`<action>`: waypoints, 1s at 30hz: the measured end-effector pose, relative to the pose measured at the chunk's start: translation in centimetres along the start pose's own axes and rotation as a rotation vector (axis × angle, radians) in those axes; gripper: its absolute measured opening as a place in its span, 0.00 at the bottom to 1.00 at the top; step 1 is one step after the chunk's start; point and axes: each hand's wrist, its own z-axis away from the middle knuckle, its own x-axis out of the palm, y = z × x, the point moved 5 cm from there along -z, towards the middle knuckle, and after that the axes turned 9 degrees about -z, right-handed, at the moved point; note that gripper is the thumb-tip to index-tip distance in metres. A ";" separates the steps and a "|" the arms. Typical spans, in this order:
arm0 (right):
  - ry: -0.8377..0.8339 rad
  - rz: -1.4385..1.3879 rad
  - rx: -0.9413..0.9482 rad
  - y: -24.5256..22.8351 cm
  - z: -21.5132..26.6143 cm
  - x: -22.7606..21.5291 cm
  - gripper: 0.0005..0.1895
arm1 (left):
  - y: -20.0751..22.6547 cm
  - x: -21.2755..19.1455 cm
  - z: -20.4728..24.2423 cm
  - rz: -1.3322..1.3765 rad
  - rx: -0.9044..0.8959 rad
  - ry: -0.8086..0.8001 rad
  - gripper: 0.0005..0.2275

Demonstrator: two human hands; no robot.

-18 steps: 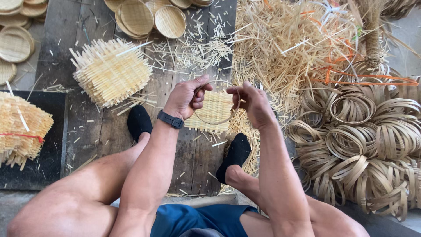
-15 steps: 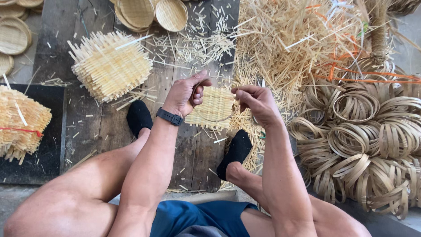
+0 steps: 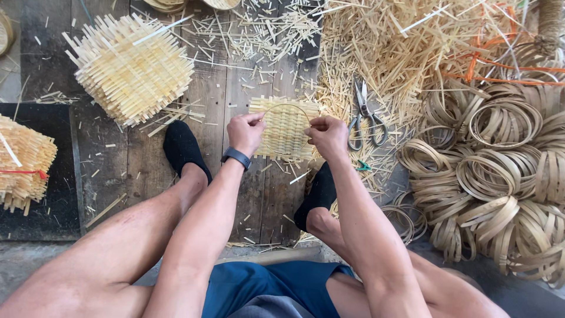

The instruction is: The person uses shears and bamboo strips to construct round woven trays by trimming pieces and assembling them into circular forms.

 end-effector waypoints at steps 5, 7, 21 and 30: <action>0.129 0.216 -0.140 3.1 -1.8 1.8 0.09 | -2.0 1.4 -0.6 -0.214 0.076 0.061 0.11; 0.158 0.251 -0.199 3.4 -1.5 2.0 0.08 | -2.9 1.5 -0.3 -0.161 0.010 0.022 0.12; 0.166 0.308 -0.223 2.4 -1.5 1.6 0.07 | -0.8 1.2 -0.8 -0.196 -0.111 -0.013 0.08; 0.226 0.297 -0.290 5.5 -3.5 1.5 0.07 | -5.4 4.4 -2.5 -0.289 -0.184 -0.013 0.06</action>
